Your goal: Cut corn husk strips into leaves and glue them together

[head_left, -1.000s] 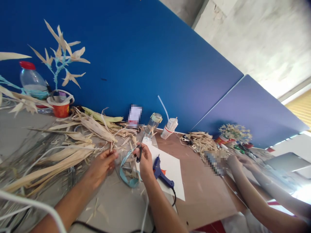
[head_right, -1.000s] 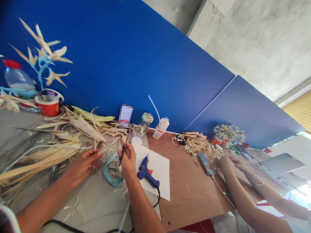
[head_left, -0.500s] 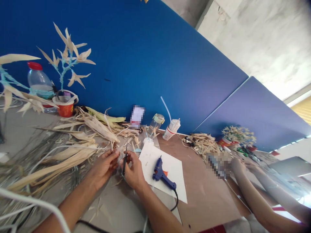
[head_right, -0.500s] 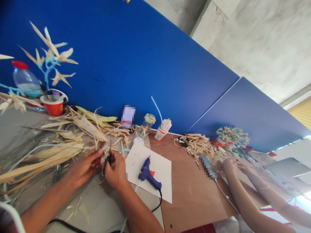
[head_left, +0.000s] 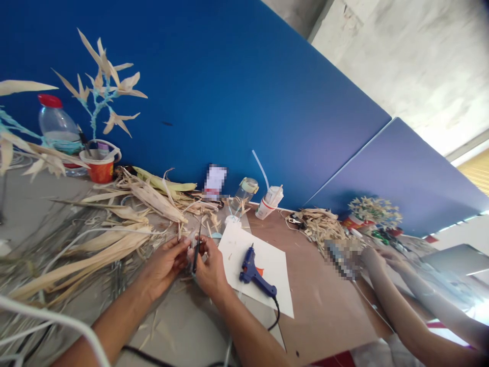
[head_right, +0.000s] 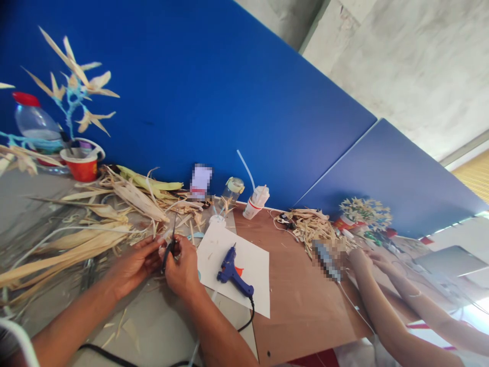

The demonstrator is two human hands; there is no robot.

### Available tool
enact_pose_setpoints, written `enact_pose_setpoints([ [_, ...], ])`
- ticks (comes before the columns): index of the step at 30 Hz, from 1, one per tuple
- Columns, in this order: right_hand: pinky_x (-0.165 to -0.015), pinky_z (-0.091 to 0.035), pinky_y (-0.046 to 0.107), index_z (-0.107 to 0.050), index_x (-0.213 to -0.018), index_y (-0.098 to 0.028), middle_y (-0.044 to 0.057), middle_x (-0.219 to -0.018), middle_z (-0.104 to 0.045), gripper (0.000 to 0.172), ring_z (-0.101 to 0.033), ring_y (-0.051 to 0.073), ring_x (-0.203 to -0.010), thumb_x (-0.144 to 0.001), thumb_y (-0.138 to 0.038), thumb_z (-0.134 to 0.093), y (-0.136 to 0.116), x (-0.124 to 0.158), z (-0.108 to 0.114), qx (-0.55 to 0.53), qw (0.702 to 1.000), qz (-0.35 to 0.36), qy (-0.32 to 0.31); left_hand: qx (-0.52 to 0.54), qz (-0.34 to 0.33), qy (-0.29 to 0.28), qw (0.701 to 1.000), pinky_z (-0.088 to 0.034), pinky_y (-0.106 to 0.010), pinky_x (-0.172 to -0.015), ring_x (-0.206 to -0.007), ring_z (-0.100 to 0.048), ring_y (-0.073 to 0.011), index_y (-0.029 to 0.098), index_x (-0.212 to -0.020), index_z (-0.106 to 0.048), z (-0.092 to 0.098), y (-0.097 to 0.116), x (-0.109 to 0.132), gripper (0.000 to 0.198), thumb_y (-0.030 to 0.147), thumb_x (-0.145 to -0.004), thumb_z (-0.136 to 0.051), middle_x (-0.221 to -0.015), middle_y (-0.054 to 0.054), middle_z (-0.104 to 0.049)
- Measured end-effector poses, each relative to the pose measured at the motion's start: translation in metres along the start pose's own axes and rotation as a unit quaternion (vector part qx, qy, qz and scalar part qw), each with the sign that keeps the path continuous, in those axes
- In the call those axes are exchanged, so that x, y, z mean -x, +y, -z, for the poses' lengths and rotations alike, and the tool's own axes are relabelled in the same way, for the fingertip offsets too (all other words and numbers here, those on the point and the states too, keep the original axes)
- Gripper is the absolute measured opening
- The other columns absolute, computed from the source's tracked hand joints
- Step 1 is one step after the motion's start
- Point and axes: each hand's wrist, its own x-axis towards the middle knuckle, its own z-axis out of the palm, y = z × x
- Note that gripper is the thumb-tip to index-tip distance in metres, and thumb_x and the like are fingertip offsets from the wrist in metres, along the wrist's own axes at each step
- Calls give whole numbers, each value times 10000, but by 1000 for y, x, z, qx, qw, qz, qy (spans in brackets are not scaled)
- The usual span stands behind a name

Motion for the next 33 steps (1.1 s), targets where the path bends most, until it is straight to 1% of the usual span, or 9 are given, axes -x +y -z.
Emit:
enact_pose_setpoints([
  [7,-617,-449,257,-641,-1003,-184,14,-751,-622,224,-545,149,-641,-819,-280,-557,-5,0,0,-14,1000,-11,1,2,2,-17,1000,-494,-159,-473,-491,-610,-90,128,-737,-666,2,-3,-2,151,64,-645,-768,-616,-2,-668],
  [13,-489,-380,233,-660,-977,-185,-30,-592,-534,223,-473,131,-518,-812,-299,-562,2,-3,2,-9,999,-35,18,2,-17,-27,999,-361,-122,-384,-380,-406,-17,141,-648,-615,3,-1,-2,277,148,-525,-863,-495,77,-531],
  [16,-474,-360,234,-674,-986,-195,-46,-529,-508,231,-459,132,-481,-802,-285,-567,5,-8,10,38,998,-48,34,-10,-31,-24,999,-330,-132,-381,-375,-355,-10,141,-637,-592,1,2,0,321,187,-498,-877,-487,92,-481],
  [19,-563,-414,257,-685,-1011,-221,-8,-627,-621,265,-552,164,-575,-758,-268,-623,4,-13,20,120,991,-44,32,-37,-62,-22,997,-284,-138,-381,-377,-323,-4,142,-653,-584,0,4,0,326,223,-511,-867,-513,94,-467],
  [23,-660,-440,294,-667,-1101,-204,52,-786,-700,368,-628,209,-692,-735,-219,-637,0,-13,27,207,976,-63,-35,-89,-111,-19,990,-255,-158,-396,-395,-297,-18,154,-647,-572,1,5,-1,336,302,-534,-851,-522,96,-440],
  [26,-649,-436,300,-632,-1186,-193,74,-819,-707,481,-637,230,-708,-710,-244,-685,0,-9,27,245,964,-67,-80,-171,-156,13,973,-285,-182,-428,-446,-360,-56,165,-658,-600,5,4,-5,328,377,-552,-827,-551,72,-485],
  [28,-664,-440,311,-624,-1208,-189,106,-892,-713,504,-650,252,-760,-715,-261,-698,-1,-6,26,269,957,-44,-97,-241,-195,36,950,-321,-199,-459,-497,-415,-89,173,-670,-629,8,4,-8,296,393,-575,-803,-585,47,-533],
  [31,-664,-443,323,-649,-1169,-182,128,-885,-716,416,-656,268,-761,-761,-262,-664,-5,-4,25,307,945,-14,-112,-322,-240,44,915,-333,-215,-478,-532,-437,-119,189,-659,-646,11,3,-12,233,385,-622,-766,-590,27,-555],
  [33,-663,-443,319,-686,-1082,-187,124,-855,-707,298,-649,254,-740,-796,-245,-623,-8,-4,25,311,944,0,-107,-346,-254,42,902,-325,-220,-479,-535,-438,-127,196,-656,-646,12,3,-13,212,381,-642,-747,-580,25,-549],
])
